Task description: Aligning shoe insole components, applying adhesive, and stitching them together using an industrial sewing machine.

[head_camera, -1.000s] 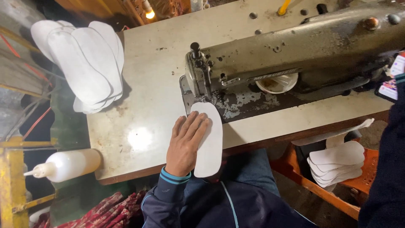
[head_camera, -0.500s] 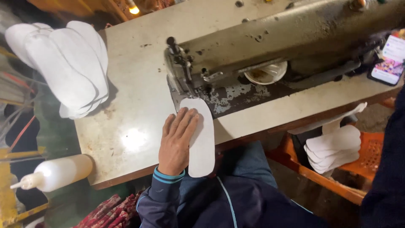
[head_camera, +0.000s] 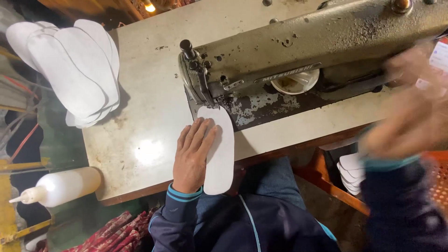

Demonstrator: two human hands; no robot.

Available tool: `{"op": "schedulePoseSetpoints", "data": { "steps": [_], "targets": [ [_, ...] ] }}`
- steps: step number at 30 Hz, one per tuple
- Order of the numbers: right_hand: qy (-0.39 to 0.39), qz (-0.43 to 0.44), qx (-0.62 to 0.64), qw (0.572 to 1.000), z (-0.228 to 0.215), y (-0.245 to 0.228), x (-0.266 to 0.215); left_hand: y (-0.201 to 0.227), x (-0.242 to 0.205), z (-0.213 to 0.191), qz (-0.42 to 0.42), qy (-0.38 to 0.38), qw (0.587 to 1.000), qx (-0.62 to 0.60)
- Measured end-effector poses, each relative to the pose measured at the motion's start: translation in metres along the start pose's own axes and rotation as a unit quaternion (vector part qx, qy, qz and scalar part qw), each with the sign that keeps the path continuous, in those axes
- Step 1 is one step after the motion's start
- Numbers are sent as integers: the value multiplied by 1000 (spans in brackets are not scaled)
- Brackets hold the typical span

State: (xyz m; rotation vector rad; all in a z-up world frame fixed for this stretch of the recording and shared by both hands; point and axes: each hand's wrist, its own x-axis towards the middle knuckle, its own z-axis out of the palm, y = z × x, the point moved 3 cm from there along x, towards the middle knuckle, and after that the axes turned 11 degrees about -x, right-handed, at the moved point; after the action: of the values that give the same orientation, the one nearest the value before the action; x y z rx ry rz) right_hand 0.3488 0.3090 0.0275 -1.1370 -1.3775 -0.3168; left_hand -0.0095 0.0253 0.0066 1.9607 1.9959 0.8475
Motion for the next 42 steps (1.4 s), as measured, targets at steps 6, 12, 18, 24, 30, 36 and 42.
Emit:
{"op": "schedulePoseSetpoints", "data": {
  "steps": [6, 12, 18, 24, 30, 36, 42],
  "targets": [
    [-376, -378, 217, 818, -29, -211, -103, 1, -2, -2, 11, 28, 999, -14],
    [-467, -337, 205, 791, -22, -231, -134, 10, -17, -12, 22, 59, 994, -86],
    [-460, -353, 159, 799, -17, -232, -137, 26, -40, -16, 31, 51, 989, -138],
    [-467, -343, 140, 803, -14, -238, -132, 33, -44, -22, 24, 48, 990, -130],
    [-475, -314, 129, 812, -15, -238, -134, 30, -45, -20, 19, 43, 993, -105],
    [-479, -320, 136, 806, -16, -235, -134, 29, -45, -19, 2, 28, 996, -85],
    [-471, -311, 149, 812, -17, -235, -131, 30, -42, -20, -5, 12, 998, -64]
  ]
}}
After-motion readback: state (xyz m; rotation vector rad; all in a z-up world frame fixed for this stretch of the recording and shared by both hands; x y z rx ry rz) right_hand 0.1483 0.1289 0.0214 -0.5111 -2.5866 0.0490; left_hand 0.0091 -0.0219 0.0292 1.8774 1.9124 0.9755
